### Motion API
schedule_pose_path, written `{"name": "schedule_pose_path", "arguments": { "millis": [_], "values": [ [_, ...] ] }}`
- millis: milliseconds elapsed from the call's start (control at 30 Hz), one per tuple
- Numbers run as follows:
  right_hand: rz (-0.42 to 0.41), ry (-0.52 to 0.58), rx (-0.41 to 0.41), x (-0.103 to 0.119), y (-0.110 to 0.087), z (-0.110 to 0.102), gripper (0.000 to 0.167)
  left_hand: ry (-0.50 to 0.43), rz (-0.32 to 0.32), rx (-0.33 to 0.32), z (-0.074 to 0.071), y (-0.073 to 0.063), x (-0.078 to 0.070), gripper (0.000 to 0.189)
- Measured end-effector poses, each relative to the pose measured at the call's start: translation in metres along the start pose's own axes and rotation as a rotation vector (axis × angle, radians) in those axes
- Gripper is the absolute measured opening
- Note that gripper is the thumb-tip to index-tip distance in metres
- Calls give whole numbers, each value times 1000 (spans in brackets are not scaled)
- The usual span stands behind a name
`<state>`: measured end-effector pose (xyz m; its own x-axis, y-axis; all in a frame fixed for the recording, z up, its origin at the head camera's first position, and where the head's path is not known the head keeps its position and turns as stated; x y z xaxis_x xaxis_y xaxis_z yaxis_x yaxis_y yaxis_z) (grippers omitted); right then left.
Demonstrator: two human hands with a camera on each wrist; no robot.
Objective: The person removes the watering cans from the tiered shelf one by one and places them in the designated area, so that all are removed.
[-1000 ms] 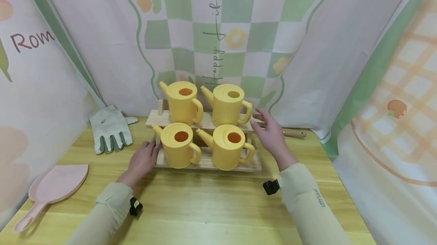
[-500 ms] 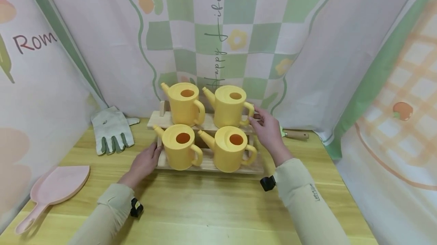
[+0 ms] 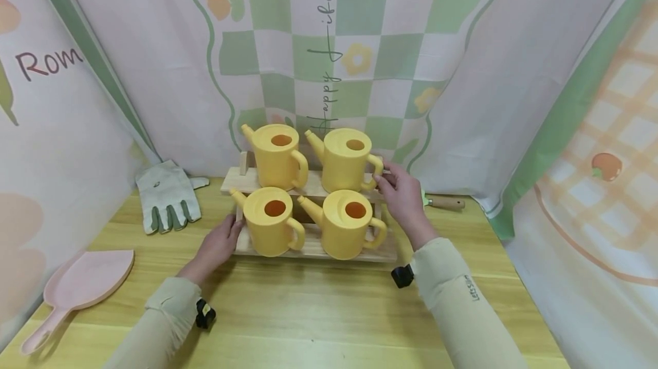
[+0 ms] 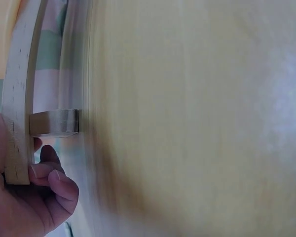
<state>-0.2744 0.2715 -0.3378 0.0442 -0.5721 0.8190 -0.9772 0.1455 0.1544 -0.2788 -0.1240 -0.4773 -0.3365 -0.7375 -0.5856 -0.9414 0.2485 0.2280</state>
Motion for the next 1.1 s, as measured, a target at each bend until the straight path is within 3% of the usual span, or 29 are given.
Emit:
{"name": "schedule_pose_path", "arguments": {
  "millis": [433, 1100],
  "values": [
    [-61, 38, -74, -2, -4, 0, 34, -31, -29, 7, 2, -1, 0, 38],
    [-32, 55, -214, -8, -18, -29, 34, -34, -12, -2, 0, -2, -1, 39]
  ]
}}
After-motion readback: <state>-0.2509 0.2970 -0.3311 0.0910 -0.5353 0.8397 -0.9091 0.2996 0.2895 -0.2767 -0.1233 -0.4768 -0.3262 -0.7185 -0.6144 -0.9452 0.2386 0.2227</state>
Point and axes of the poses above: each hand's wrist, its own y-axis towards the middle knuckle, its own z-axis out of the palm, x = y × z, the point moved 2 cm from there along y, towards the middle knuckle, and after that the axes turned 13 degrees about z, right-handed, at the moved point
